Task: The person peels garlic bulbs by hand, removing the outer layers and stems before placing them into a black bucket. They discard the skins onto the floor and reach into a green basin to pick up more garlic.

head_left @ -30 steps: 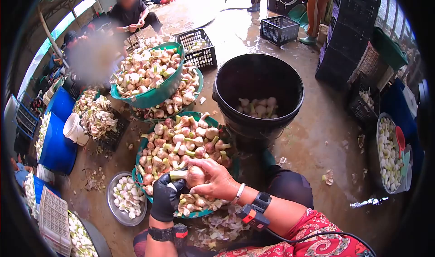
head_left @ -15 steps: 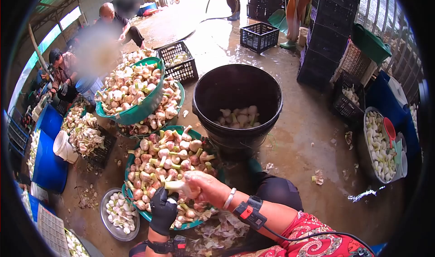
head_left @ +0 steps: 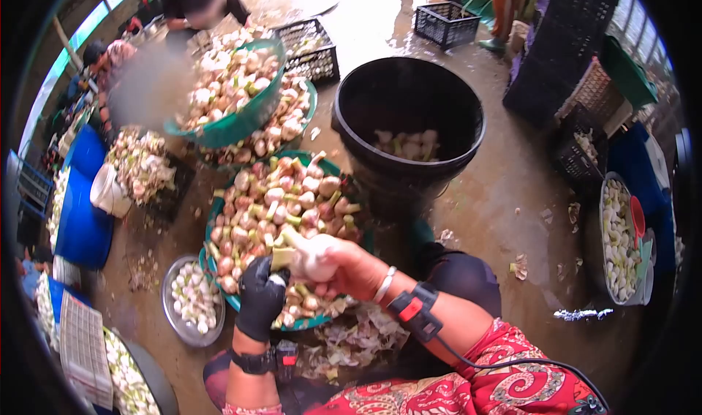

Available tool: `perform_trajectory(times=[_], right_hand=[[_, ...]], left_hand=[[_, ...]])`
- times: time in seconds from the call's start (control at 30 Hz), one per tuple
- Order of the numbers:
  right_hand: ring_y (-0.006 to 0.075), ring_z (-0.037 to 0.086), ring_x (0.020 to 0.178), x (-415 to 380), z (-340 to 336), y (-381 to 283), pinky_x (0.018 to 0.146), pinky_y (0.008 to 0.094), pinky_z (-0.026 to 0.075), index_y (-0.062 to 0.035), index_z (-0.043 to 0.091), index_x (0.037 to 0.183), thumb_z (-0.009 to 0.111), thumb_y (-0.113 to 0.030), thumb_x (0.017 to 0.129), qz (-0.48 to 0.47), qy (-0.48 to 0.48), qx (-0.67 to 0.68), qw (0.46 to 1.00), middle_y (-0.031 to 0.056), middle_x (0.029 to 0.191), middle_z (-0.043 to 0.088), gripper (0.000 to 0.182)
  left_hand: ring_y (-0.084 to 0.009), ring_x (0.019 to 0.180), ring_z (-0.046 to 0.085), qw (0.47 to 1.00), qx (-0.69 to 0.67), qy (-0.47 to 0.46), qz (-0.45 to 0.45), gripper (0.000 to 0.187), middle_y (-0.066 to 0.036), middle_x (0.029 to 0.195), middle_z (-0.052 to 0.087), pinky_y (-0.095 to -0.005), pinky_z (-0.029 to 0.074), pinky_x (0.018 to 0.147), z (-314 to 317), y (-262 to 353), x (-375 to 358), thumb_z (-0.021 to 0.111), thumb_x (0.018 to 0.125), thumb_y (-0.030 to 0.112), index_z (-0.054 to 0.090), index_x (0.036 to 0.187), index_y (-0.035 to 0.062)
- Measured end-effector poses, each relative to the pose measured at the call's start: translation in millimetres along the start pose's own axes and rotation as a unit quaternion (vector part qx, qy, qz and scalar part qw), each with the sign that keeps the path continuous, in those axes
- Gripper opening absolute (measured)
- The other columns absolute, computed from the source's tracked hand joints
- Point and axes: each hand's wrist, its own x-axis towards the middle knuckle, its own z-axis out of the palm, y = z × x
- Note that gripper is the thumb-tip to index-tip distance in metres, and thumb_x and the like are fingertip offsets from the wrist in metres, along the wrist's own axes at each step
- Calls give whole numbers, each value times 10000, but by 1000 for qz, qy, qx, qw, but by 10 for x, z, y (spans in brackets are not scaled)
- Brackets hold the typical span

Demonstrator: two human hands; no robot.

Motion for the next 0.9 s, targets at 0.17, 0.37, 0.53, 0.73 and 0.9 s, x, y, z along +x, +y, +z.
perform_trajectory(times=[0.17, 0.37, 0.53, 0.73, 0.9], right_hand=[[257, 686, 856, -76, 40, -85, 640, 318, 570, -75, 446, 1293, 661, -419, 798, 120, -187, 60, 973, 119, 1024, 642, 640], [241, 636, 951, -14, -22, -112, 806, 343, 540, -21, 461, 1215, 771, -211, 666, -115, 2, -129, 985, 143, 1081, 601, 658], [149, 578, 955, 8, 116, -84, 840, 307, 487, -19, 440, 1200, 823, -170, 629, -227, 111, -535, 806, 56, 1048, 585, 704], [123, 561, 965, 216, -11, 44, 887, 270, 453, -45, 541, 1042, 601, -22, 865, -265, 99, -18, 959, 37, 1033, 583, 189], [121, 568, 728, -15, 114, -246, 631, 269, 478, -38, 535, 1057, 537, 5, 871, -217, -23, 63, 974, 63, 938, 587, 191]], left_hand=[[-280, 837, 628, 996, 63, 20, 53, 186, -132, 870, 643, -355, 492, 775, -121, -85, 13, 552, 759, -29, 645, 916, 5], [-135, 702, 630, 955, -240, -21, -174, 393, -11, 805, 592, -271, 524, 651, -199, 5, -110, 606, 904, 168, 538, 1242, -21], [-159, 928, 627, 913, -399, -26, -79, 440, -89, 1145, 610, -304, 531, 810, 86, 341, -152, 600, 863, 3, 504, 1292, -14], [-181, 841, 653, 929, -354, -30, -105, 249, -107, 1010, 662, -293, 542, 750, 19, 296, -112, 587, 881, 23, 606, 1118, -49], [-199, 841, 660, 972, -228, 53, -8, 298, -117, 960, 657, -317, 553, 712, -132, -199, -9, 499, 957, 187, 610, 1098, -51]])
